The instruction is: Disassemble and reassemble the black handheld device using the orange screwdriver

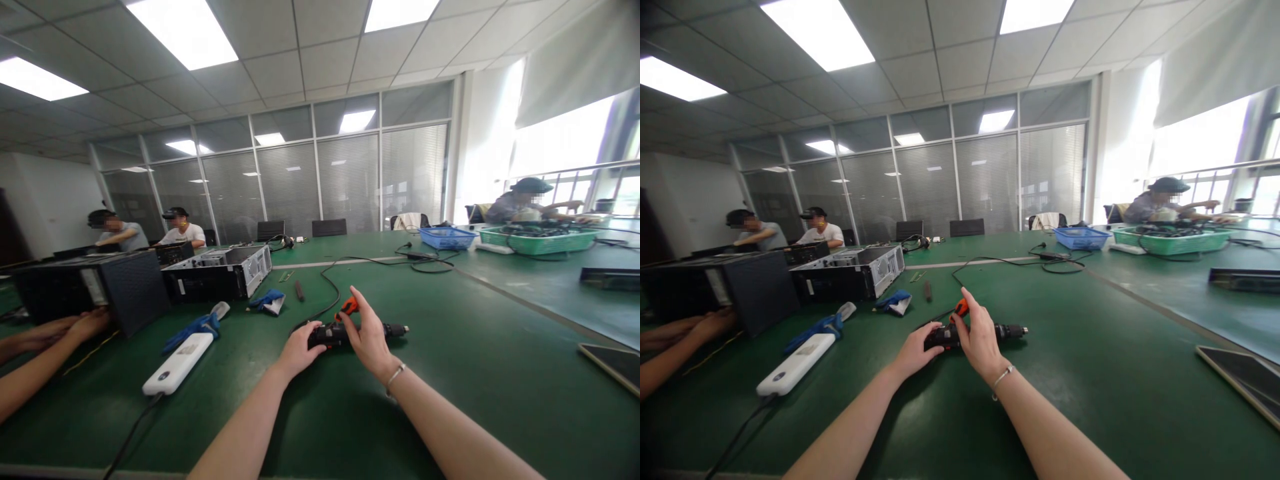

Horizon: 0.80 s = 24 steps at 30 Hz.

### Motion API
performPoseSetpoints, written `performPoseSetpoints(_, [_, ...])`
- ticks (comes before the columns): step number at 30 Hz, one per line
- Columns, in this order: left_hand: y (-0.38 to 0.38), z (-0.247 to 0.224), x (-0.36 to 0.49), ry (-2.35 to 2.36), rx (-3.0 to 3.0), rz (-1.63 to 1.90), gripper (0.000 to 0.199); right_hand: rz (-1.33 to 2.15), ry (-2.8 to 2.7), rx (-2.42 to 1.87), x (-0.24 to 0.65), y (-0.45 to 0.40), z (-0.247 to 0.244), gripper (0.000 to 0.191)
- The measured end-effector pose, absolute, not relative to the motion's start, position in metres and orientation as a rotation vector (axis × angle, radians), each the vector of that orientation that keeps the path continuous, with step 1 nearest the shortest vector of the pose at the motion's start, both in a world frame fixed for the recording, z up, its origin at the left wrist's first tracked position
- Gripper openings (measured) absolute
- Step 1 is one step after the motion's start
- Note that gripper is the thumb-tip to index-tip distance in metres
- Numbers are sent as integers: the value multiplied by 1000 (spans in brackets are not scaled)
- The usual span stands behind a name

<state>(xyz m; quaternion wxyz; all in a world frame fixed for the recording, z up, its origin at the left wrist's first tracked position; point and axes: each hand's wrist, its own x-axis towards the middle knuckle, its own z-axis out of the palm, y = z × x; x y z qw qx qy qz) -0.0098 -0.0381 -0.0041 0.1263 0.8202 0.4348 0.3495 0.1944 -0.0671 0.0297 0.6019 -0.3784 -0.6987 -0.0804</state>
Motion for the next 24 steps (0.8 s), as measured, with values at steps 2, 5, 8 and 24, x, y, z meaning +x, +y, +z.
performPoseSetpoints(2, [-39, -3, -10, 1271, 2379, 1028, 53, -198, -1610, -875, 195, -67, 30, 57])
performPoseSetpoints(5, [-40, -1, -10, 1274, 2369, 1026, 49, -220, -1602, -887, 198, -66, 32, 57])
performPoseSetpoints(8, [-41, 1, -10, 1274, 2366, 1022, 42, -252, -1612, -898, 200, -68, 35, 56])
performPoseSetpoints(24, [-37, -2, -11, 1259, 2364, 1031, 36, -337, -1802, -842, 200, -71, 40, 45])
